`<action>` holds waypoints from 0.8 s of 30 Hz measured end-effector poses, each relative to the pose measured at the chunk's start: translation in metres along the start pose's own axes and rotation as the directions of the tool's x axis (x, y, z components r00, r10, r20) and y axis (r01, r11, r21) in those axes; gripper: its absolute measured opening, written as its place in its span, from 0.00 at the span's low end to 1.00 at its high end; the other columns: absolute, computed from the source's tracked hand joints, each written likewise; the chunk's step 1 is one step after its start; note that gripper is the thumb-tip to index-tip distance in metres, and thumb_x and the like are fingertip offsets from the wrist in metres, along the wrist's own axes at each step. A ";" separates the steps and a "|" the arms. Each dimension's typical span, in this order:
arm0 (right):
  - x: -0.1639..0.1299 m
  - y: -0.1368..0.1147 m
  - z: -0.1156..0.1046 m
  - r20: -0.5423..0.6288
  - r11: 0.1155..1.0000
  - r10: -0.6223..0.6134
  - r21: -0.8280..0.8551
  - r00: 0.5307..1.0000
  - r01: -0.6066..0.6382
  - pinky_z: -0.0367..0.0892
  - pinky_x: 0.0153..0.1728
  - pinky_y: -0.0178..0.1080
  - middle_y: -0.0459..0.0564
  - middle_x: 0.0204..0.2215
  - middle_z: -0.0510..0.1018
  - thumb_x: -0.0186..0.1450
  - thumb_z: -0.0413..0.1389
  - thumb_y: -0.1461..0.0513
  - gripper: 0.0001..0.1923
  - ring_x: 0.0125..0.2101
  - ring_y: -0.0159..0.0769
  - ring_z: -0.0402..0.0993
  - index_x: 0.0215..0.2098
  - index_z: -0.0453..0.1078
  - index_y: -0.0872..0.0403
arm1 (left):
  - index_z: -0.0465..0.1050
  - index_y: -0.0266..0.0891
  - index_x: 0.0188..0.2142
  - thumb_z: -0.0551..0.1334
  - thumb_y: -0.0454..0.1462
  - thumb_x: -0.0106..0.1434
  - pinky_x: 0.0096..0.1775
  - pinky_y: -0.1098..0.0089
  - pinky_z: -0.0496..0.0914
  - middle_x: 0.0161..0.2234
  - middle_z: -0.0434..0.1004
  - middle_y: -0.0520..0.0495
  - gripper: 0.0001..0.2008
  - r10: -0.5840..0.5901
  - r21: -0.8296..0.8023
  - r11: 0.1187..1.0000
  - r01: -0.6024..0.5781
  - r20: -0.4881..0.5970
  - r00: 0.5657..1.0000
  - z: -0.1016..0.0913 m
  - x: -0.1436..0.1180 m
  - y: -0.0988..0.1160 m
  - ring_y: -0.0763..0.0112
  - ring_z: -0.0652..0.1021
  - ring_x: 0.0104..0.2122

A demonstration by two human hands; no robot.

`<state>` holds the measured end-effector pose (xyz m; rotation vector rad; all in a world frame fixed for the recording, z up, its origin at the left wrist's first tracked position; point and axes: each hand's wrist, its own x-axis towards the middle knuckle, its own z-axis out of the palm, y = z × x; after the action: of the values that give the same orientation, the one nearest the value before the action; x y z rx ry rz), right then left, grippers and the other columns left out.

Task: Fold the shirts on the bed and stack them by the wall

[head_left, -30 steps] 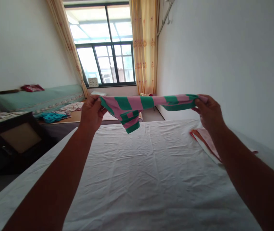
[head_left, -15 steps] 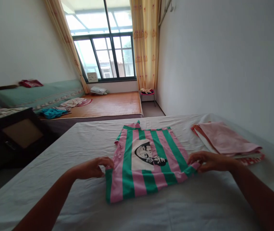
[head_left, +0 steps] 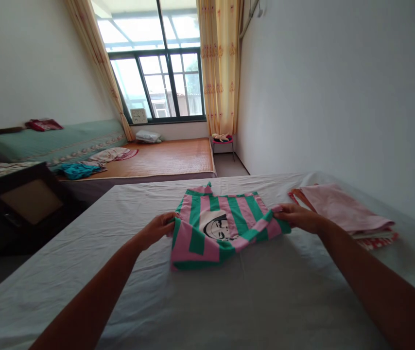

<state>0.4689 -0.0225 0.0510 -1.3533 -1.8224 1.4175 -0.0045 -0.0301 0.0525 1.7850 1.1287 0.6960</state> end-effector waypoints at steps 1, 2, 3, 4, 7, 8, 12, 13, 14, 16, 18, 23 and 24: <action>0.008 0.004 0.002 -0.107 0.999 0.046 0.013 0.993 -0.045 0.66 0.28 0.34 0.52 0.34 0.76 0.56 0.58 0.45 0.25 0.31 0.36 0.71 0.41 0.73 0.55 | 0.71 0.35 0.38 0.60 0.52 0.59 0.29 0.73 0.67 0.28 0.73 0.49 0.21 -0.050 -0.057 0.997 0.047 -0.067 0.996 0.002 0.006 -0.004 0.71 0.73 0.28; 0.016 0.009 0.005 -0.205 0.996 0.089 0.018 0.975 -0.087 0.66 0.26 0.34 0.52 0.35 0.76 0.56 0.57 0.44 0.26 0.31 0.36 0.72 0.43 0.72 0.54 | 0.71 0.34 0.39 0.61 0.53 0.58 0.29 0.73 0.68 0.28 0.74 0.49 0.23 -0.094 -0.101 0.991 0.083 -0.112 0.989 0.005 0.011 -0.009 0.70 0.74 0.28; 0.022 0.015 0.008 -0.276 0.993 0.119 0.021 0.954 -0.118 0.66 0.25 0.34 0.52 0.35 0.77 0.57 0.56 0.44 0.28 0.31 0.37 0.72 0.46 0.70 0.54 | 0.71 0.34 0.40 0.62 0.54 0.57 0.30 0.71 0.69 0.31 0.75 0.47 0.25 -0.125 -0.130 0.986 0.106 -0.147 0.981 0.008 0.014 -0.015 0.67 0.75 0.31; 0.026 0.022 0.011 -0.319 0.991 0.132 0.024 0.939 -0.131 0.66 0.25 0.34 0.52 0.35 0.77 0.57 0.56 0.44 0.30 0.31 0.37 0.73 0.50 0.68 0.54 | 0.71 0.34 0.42 0.63 0.54 0.55 0.33 0.69 0.70 0.35 0.76 0.44 0.26 -0.140 -0.144 0.983 0.115 -0.178 0.974 0.011 0.016 -0.021 0.64 0.76 0.34; 0.030 0.041 0.019 -0.350 0.996 0.090 0.026 0.933 -0.087 0.68 0.31 0.36 0.52 0.36 0.78 0.58 0.57 0.46 0.39 0.34 0.39 0.74 0.62 0.55 0.54 | 0.69 0.36 0.49 0.67 0.54 0.50 0.43 0.63 0.71 0.49 0.73 0.39 0.33 -0.117 -0.116 0.989 0.091 -0.246 0.962 0.017 0.016 -0.036 0.56 0.73 0.48; 0.029 0.044 0.020 -0.338 0.998 0.058 0.021 0.939 -0.054 0.68 0.33 0.37 0.52 0.37 0.79 0.57 0.58 0.47 0.42 0.36 0.39 0.75 0.63 0.52 0.54 | 0.68 0.36 0.51 0.68 0.53 0.49 0.46 0.62 0.70 0.51 0.71 0.38 0.35 -0.091 -0.095 0.993 0.068 -0.260 0.961 0.018 0.015 -0.038 0.55 0.72 0.51; 0.024 0.046 0.016 -0.284 0.998 -0.065 -0.013 0.957 0.064 0.67 0.34 0.37 0.51 0.40 0.78 0.56 0.58 0.46 0.31 0.37 0.39 0.73 0.53 0.67 0.54 | 0.70 0.36 0.51 0.66 0.52 0.53 0.47 0.64 0.69 0.50 0.73 0.41 0.31 -0.042 -0.051 0.998 0.033 -0.197 0.980 0.008 0.012 -0.035 0.57 0.73 0.49; 0.023 0.045 0.014 -0.273 0.997 -0.072 -0.023 0.959 0.068 0.66 0.34 0.36 0.51 0.39 0.78 0.56 0.58 0.46 0.28 0.36 0.38 0.72 0.48 0.71 0.54 | 0.71 0.36 0.50 0.65 0.52 0.55 0.45 0.65 0.70 0.48 0.74 0.42 0.29 -0.053 -0.049 0.998 0.046 -0.157 0.986 0.004 0.011 -0.034 0.58 0.74 0.46; 0.022 0.045 0.011 -0.258 0.998 -0.064 -0.034 0.964 0.057 0.65 0.32 0.35 0.50 0.37 0.78 0.56 0.58 0.46 0.26 0.34 0.37 0.71 0.44 0.73 0.55 | 0.72 0.36 0.49 0.63 0.52 0.56 0.44 0.66 0.70 0.46 0.75 0.42 0.27 -0.068 -0.038 0.997 0.064 -0.113 0.991 0.000 0.009 -0.033 0.59 0.75 0.44; 0.020 0.046 0.006 -0.185 0.998 -0.021 -0.058 0.982 0.010 0.63 0.28 0.33 0.48 0.33 0.77 0.55 0.59 0.47 0.24 0.30 0.33 0.69 0.41 0.74 0.56 | 0.74 0.37 0.48 0.61 0.51 0.58 0.42 0.66 0.70 0.44 0.76 0.44 0.24 -0.081 0.053 0.995 0.084 -0.064 0.995 -0.006 0.007 -0.035 0.61 0.76 0.41; 0.019 0.050 0.004 -0.119 0.995 0.009 -0.101 0.993 -0.021 0.59 0.25 0.33 0.46 0.28 0.76 0.55 0.59 0.48 0.23 0.26 0.31 0.67 0.40 0.75 0.57 | 0.75 0.40 0.47 0.61 0.48 0.59 0.44 0.64 0.69 0.44 0.76 0.45 0.21 -0.038 0.253 0.965 0.064 -0.108 0.993 -0.007 0.004 -0.036 0.60 0.75 0.41; 0.022 0.055 0.005 -0.188 0.940 -0.053 -0.341 0.981 -0.015 0.59 0.26 0.34 0.46 0.26 0.75 0.56 0.57 0.52 0.18 0.26 0.34 0.67 0.39 0.75 0.55 | 0.75 0.49 0.49 0.61 0.35 0.58 0.57 0.58 0.59 0.54 0.67 0.45 0.18 0.256 0.611 0.763 -0.213 0.017 0.967 0.010 0.001 -0.017 0.56 0.66 0.55; 0.023 0.055 0.006 -0.195 0.922 -0.072 -0.388 0.978 -0.009 0.60 0.28 0.35 0.46 0.27 0.76 0.56 0.57 0.53 0.17 0.28 0.35 0.68 0.38 0.76 0.55 | 0.74 0.51 0.49 0.61 0.33 0.58 0.57 0.58 0.57 0.55 0.66 0.46 0.19 0.272 0.606 0.745 -0.281 0.108 0.956 0.015 0.001 -0.010 0.56 0.65 0.56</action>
<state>0.4779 -0.0056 -0.0059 -1.5826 -2.0407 0.8848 0.0037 -0.0333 0.0368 2.5563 1.1749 0.5055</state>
